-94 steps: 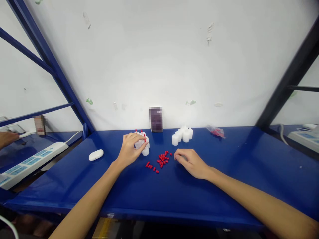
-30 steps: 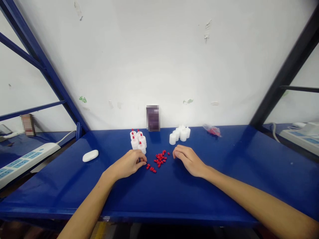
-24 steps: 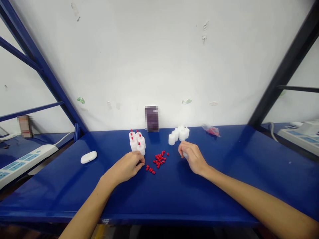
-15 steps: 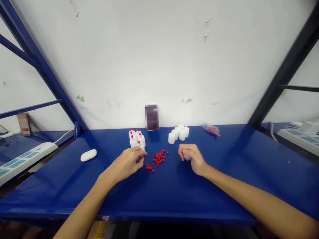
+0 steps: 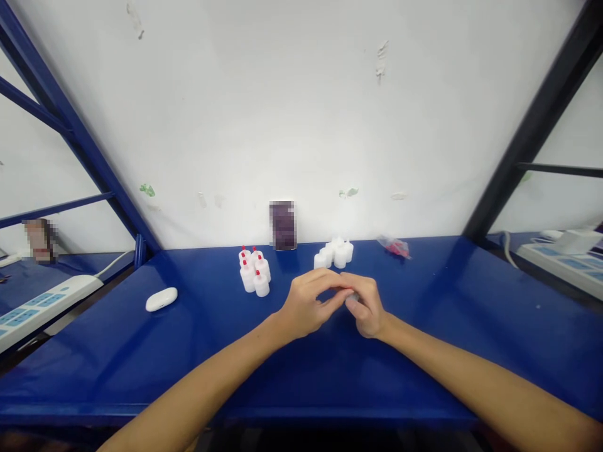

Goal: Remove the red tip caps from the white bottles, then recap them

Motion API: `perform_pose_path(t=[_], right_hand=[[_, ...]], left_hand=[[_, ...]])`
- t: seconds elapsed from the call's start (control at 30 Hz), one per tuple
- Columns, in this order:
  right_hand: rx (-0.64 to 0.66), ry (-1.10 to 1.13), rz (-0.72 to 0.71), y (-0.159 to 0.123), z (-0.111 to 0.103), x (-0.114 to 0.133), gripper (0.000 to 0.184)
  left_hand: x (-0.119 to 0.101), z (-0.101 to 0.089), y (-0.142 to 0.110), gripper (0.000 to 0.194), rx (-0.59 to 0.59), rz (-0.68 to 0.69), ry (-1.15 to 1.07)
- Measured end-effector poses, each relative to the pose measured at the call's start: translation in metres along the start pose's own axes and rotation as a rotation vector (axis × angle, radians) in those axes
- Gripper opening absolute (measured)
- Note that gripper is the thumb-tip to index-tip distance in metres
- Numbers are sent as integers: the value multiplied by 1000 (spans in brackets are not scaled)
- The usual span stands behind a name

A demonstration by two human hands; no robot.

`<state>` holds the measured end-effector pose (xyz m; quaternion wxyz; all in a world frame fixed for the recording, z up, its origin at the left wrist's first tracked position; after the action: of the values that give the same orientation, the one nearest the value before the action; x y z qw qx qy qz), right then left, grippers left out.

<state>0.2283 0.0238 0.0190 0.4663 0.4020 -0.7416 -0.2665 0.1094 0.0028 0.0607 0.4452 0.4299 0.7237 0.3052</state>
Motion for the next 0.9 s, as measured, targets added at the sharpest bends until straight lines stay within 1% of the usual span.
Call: perform_pose_path(t=[0.1,0.2,0.33,0.47,0.6,0.77,0.9], right_hand=[[39,-13,-2,1,3,1,46],[66,-11,-9,2,6,3,43],[76,-8,-33,1,8,6,43],[111,13,-21,0,11,7,41],[111,54,24,0,12,5,33],[124,118,91,1,12,5,16],[167,127,159,1,13,3,13]], left_hand=[[1,-1,-6,11,53,98,49],[2,-4,-10,15,90,145,75],[1,-6,-12,16,79,139,69],[0,-4,-14,17,114,125,67],[3,-3,-15,20,130,108,63],[4,-1,-19,36,101,85,105],[5,4,-24,37,116,77,101]])
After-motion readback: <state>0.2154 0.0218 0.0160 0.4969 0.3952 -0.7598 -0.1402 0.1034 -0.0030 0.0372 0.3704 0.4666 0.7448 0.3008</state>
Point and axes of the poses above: each hand's wrist, its own y-axis towards the middle knuckle, its own z-axis out of the palm, x = y × z, the point moved 6 cm from there along y, towards the middle knuckle, and after that the axes turned 6 degrees about -z, right-handed, at the moved point
